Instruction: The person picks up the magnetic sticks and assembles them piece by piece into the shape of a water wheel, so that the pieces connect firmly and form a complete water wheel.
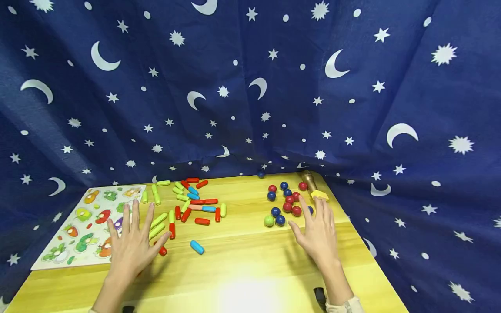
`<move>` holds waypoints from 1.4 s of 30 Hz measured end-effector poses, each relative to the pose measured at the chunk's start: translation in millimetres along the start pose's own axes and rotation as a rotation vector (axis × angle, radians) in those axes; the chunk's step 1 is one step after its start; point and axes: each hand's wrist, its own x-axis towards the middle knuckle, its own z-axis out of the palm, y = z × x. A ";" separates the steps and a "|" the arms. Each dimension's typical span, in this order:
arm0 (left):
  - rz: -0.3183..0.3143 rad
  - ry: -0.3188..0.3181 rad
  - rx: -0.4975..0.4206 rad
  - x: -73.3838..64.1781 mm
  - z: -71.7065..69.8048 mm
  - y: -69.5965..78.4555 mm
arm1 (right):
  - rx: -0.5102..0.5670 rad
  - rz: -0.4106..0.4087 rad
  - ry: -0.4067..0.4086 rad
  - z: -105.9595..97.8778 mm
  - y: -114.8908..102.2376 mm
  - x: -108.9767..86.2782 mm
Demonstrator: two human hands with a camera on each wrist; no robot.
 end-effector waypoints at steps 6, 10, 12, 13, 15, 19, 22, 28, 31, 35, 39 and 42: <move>0.036 -0.012 -0.033 -2.2 4.6 6.6 | 0.145 -0.023 -0.305 41.1 3.5 26.5; 0.042 -0.032 -0.037 -8.3 6.8 8.8 | 0.110 -0.071 -0.334 68.7 1.9 37.3; 0.037 -0.035 -0.036 -10.7 6.1 9.4 | 0.093 -0.093 -0.331 78.3 2.0 37.8; 0.031 -0.035 -0.040 -12.5 6.1 8.7 | 0.083 -0.101 -0.328 82.1 1.8 37.6; 0.025 -0.030 -0.048 -14.8 6.6 7.9 | 0.075 -0.107 -0.322 86.9 1.9 36.1; 0.051 0.022 -0.107 -13.8 11.2 9.4 | 0.092 -0.045 -0.307 84.3 3.5 31.5; 0.085 0.092 -0.158 -11.8 17.4 10.4 | 0.112 0.030 -0.342 75.0 1.5 24.2; 0.067 0.093 -0.184 -13.8 27.3 6.8 | 0.166 -0.016 -0.469 63.3 -32.5 -2.5; 0.048 0.059 -0.189 -12.5 29.0 3.9 | 0.247 -0.110 -0.514 62.1 -63.2 -14.6; -0.015 0.003 -0.215 -6.4 31.0 -0.7 | 0.363 -0.289 -0.584 61.5 -99.5 -25.1; -0.142 -0.135 -0.264 11.2 41.3 -0.8 | 0.410 -0.364 -0.597 63.2 -120.2 -29.7; -0.244 -0.268 -0.255 26.1 51.3 1.3 | 0.401 -0.347 -0.574 67.2 -128.4 -30.1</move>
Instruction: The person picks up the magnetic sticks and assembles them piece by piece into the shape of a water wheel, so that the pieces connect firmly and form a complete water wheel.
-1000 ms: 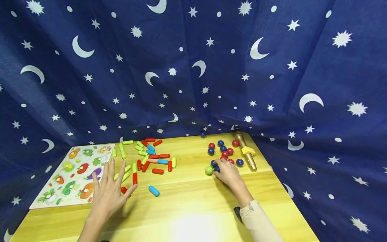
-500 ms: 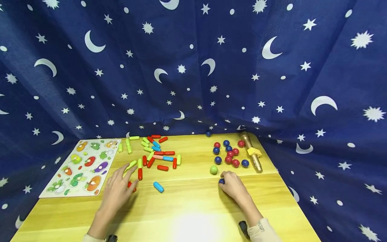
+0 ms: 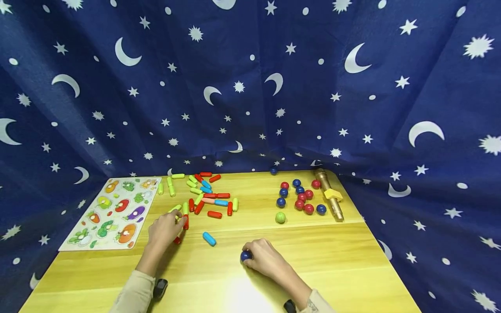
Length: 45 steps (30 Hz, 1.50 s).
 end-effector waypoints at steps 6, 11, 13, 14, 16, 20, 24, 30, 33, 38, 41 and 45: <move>-0.132 -0.107 0.073 13.3 13.8 2.9 | 0.020 0.026 -0.023 7.3 -0.2 4.8; -0.109 -0.105 0.088 24.5 19.1 2.9 | -0.011 0.028 -0.020 6.5 0.5 4.3; -0.119 -0.109 0.092 33.8 18.4 4.5 | -0.024 0.028 -0.011 5.2 1.4 4.6; -0.125 -0.115 0.093 39.1 17.7 5.9 | -0.026 0.027 -0.008 4.3 1.8 4.9; -0.137 -0.112 0.096 50.1 18.1 10.0 | -0.039 0.024 0.001 3.2 2.9 5.5; -0.163 -0.112 0.109 66.3 24.3 15.3 | -0.044 0.023 0.009 3.5 3.5 5.8; -0.163 -0.105 0.123 68.7 27.2 13.3 | -0.037 0.015 0.004 4.7 3.7 5.5; -0.102 0.045 0.062 55.5 14.6 14.4 | 0.057 0.026 -0.024 3.2 13.0 7.3; -0.032 0.103 0.044 48.2 11.4 12.9 | 0.097 0.040 -0.020 2.1 17.0 8.2; 0.029 0.104 0.060 41.9 16.5 5.9 | 0.116 0.041 -0.032 3.9 18.7 7.9; 0.042 0.107 0.057 42.7 19.4 2.4 | 0.129 0.044 -0.042 4.6 17.2 7.9; 0.041 0.039 0.034 44.1 19.5 -1.1 | 0.120 0.031 -0.030 4.6 15.2 8.3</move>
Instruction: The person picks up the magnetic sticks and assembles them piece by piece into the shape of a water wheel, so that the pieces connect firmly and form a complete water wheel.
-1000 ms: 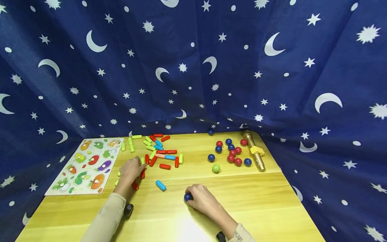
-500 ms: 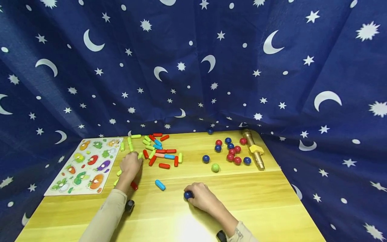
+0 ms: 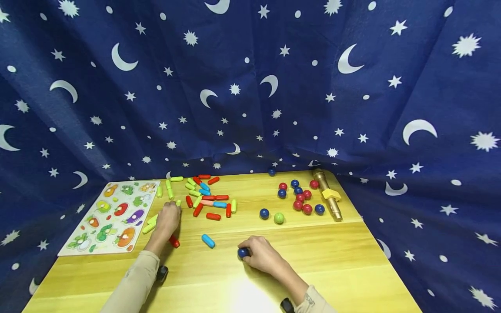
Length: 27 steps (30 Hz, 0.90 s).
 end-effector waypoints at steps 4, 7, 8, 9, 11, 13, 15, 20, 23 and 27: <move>-0.010 -0.042 0.002 -2.4 -2.4 -0.5 | -0.005 -0.023 0.028 0.5 0.4 -0.4; 0.042 0.055 0.044 -10.8 -8.7 7.9 | -0.001 -0.039 0.046 0.2 0.8 0.9; 0.070 0.095 0.055 -16.2 -10.9 13.3 | -0.002 -0.047 0.049 0.2 1.1 1.6; 0.104 0.134 0.064 -23.2 -13.0 20.0 | 0.000 -0.046 0.047 0.0 1.3 2.2; 0.206 0.169 0.065 -41.3 -15.7 36.5 | 0.015 -0.037 0.050 -0.4 1.5 3.5; 0.314 0.151 0.059 -60.9 -15.3 54.1 | 0.034 -0.011 0.048 -1.4 1.1 4.4; 0.429 0.078 0.066 -78.1 -12.8 70.8 | 0.034 0.006 0.061 -2.5 0.6 5.2; 0.591 -0.068 0.132 -97.2 1.5 98.1 | -0.016 0.004 0.086 -2.2 -0.1 5.7; 0.614 -0.125 0.140 -100.1 9.4 104.3 | -0.027 -0.012 0.062 -0.1 -0.1 4.5; 0.639 -0.158 0.134 -101.0 15.8 108.3 | -0.034 -0.031 0.041 0.8 0.5 2.1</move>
